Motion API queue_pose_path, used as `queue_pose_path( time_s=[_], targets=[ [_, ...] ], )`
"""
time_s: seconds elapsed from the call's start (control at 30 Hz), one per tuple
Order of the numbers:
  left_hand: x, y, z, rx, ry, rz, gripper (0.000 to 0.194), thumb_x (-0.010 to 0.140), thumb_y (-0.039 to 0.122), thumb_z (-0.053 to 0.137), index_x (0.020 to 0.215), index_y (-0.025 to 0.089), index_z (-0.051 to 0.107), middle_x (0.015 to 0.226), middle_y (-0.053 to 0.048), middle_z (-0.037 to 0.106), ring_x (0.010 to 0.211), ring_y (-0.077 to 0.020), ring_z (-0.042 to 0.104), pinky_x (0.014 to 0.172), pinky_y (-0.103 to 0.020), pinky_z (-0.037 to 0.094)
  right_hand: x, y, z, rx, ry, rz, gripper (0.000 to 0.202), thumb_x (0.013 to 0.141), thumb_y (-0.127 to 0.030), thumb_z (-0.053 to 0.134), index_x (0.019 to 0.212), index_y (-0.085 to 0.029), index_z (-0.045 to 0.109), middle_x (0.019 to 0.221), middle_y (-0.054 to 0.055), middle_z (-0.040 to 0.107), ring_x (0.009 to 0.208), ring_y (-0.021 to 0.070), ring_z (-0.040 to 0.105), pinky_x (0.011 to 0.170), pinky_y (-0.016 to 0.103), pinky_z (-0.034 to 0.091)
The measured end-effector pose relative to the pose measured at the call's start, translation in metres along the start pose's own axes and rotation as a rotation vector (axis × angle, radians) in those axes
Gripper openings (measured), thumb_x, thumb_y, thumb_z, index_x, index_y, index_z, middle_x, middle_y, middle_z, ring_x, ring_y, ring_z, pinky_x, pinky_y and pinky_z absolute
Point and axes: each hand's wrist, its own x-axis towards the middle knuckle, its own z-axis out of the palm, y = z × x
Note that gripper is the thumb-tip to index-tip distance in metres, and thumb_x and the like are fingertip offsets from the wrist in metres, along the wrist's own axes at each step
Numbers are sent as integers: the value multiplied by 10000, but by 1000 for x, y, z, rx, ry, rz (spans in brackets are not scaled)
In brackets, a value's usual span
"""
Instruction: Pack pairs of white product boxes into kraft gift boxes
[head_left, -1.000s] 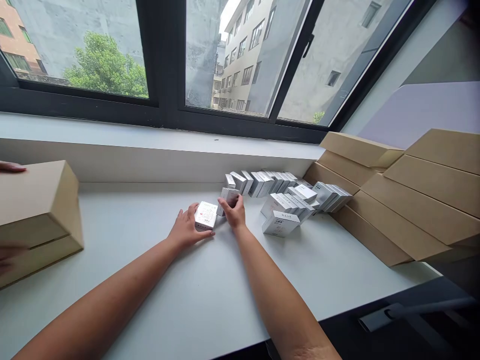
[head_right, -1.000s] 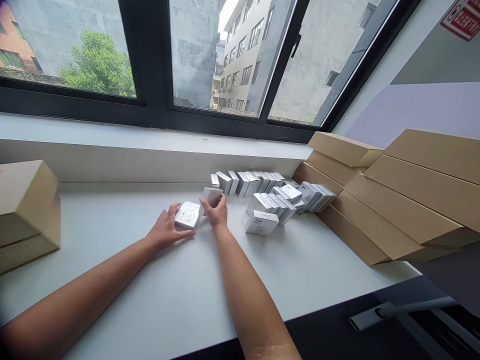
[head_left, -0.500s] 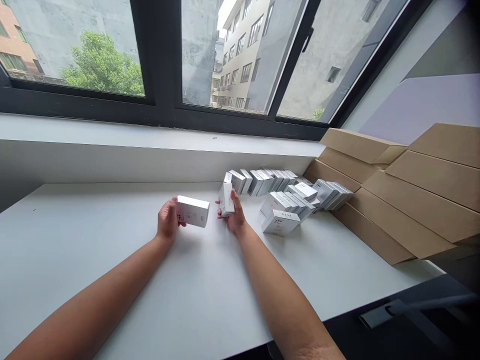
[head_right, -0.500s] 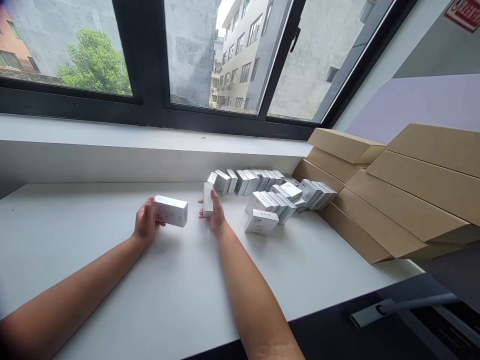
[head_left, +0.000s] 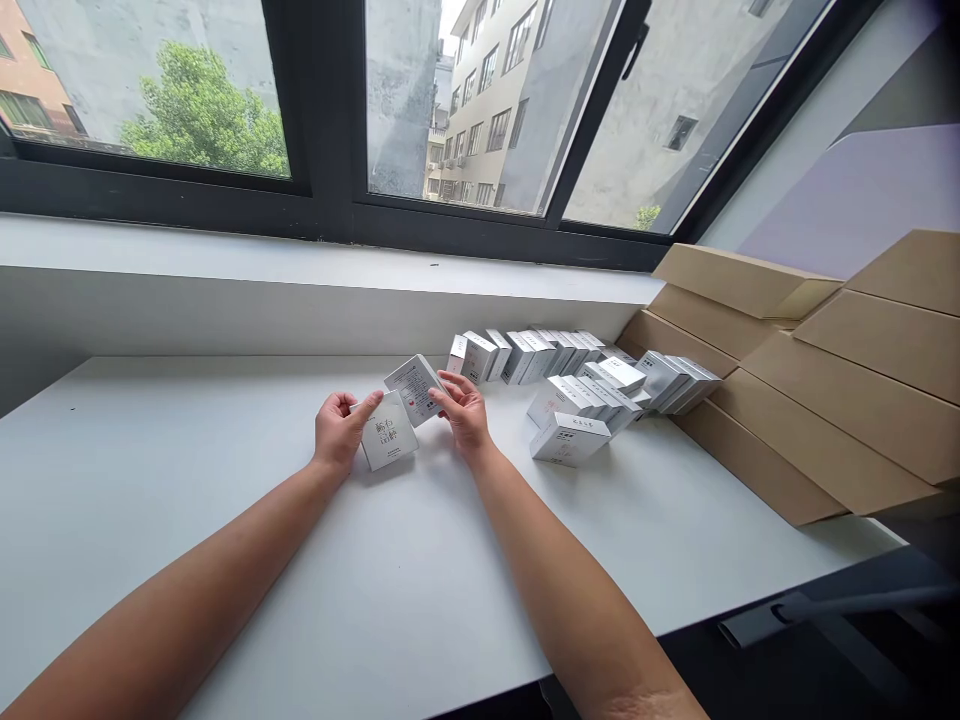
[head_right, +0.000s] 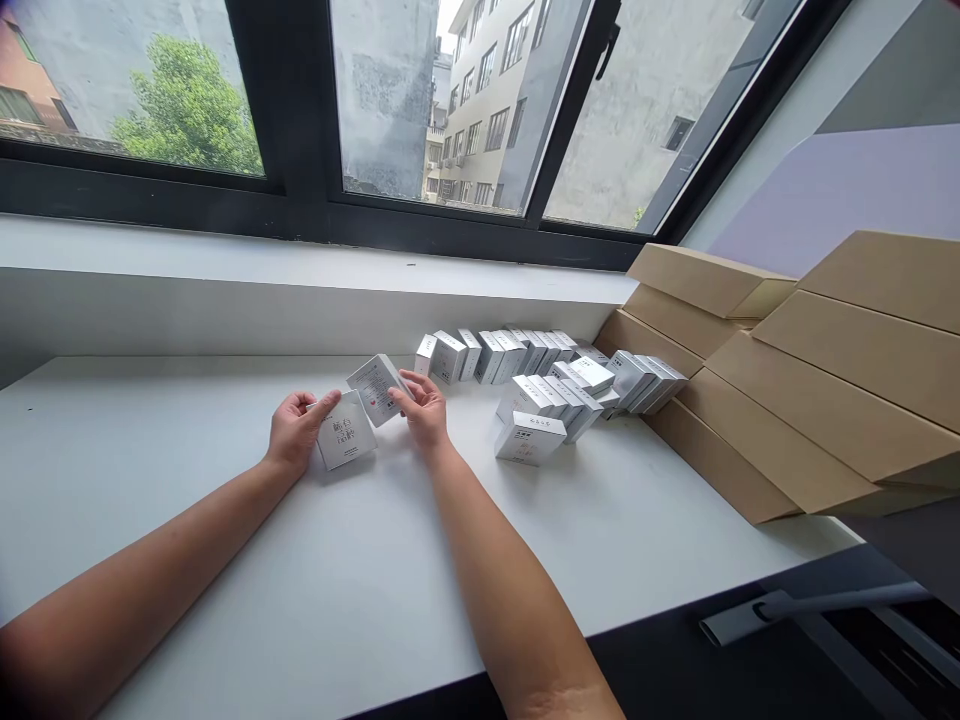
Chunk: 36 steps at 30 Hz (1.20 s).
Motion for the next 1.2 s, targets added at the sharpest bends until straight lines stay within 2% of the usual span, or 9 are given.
queue_pose_path(
  time_s=[0.3,0.47,0.53,0.63,0.73,0.9,1.0,1.07,1.2],
  targets=[
    [-7,7,3,-46,-248,-110,772,565,631,882,1091,198,518,803,-16,710,654,-168,662,581,-270,504,8,0,1,95,239,-115,554,718,-624,757,1030,-226,531,798,-7,665,739,183,664,661,313,527],
    [-19,13,3,-14,-698,-304,837,667,429,909,1339,214,458,1146,-126,737,914,-244,734,790,-372,565,9,-2,-2,57,335,-97,605,799,-777,564,1052,-232,499,835,8,623,767,188,631,653,308,505],
    [-19,11,2,-1,-769,-327,791,744,411,864,1380,229,431,1211,-130,721,964,-236,729,834,-368,554,4,-6,-2,-33,362,-174,609,845,-802,465,1044,-230,526,793,1,580,741,185,596,649,305,478],
    [-15,9,0,-23,-675,-333,703,812,458,794,1379,206,465,1158,-125,738,909,-219,726,785,-340,554,-6,-11,2,-218,347,-413,615,907,-795,318,863,-230,558,691,-7,493,659,176,518,617,301,415],
    [-12,13,0,-12,-606,-389,579,882,450,714,1365,200,514,1102,-104,750,807,-193,713,686,-303,550,-15,-12,6,-301,270,-629,629,962,-731,196,653,-242,443,591,-8,414,551,170,429,557,316,343],
    [-14,28,4,-70,-543,-500,558,1001,499,487,1431,147,439,1282,-176,688,897,-223,733,742,-327,578,-21,-6,13,-465,20,-891,489,953,-569,278,624,-249,447,654,47,525,662,227,517,691,399,411],
    [-16,32,6,-151,-534,-541,765,983,684,288,1478,105,368,1415,-247,588,1016,-282,731,788,-376,592,-23,-5,16,-492,-123,-763,307,871,-424,337,655,-249,467,778,68,593,783,253,553,815,430,439],
    [-16,34,6,-164,-547,-552,843,951,736,292,1499,98,351,1465,-266,538,1066,-300,721,786,-372,595,-22,-4,15,-480,-165,-629,249,827,-385,341,703,-247,507,890,75,618,919,269,572,924,439,429],
    [-17,34,6,-155,-516,-530,902,928,736,379,1557,98,276,1552,-296,419,1126,-311,702,772,-358,599,-15,0,7,-334,-207,-323,383,841,-499,346,853,-227,615,939,70,620,1003,268,571,953,413,437]
  ],
)
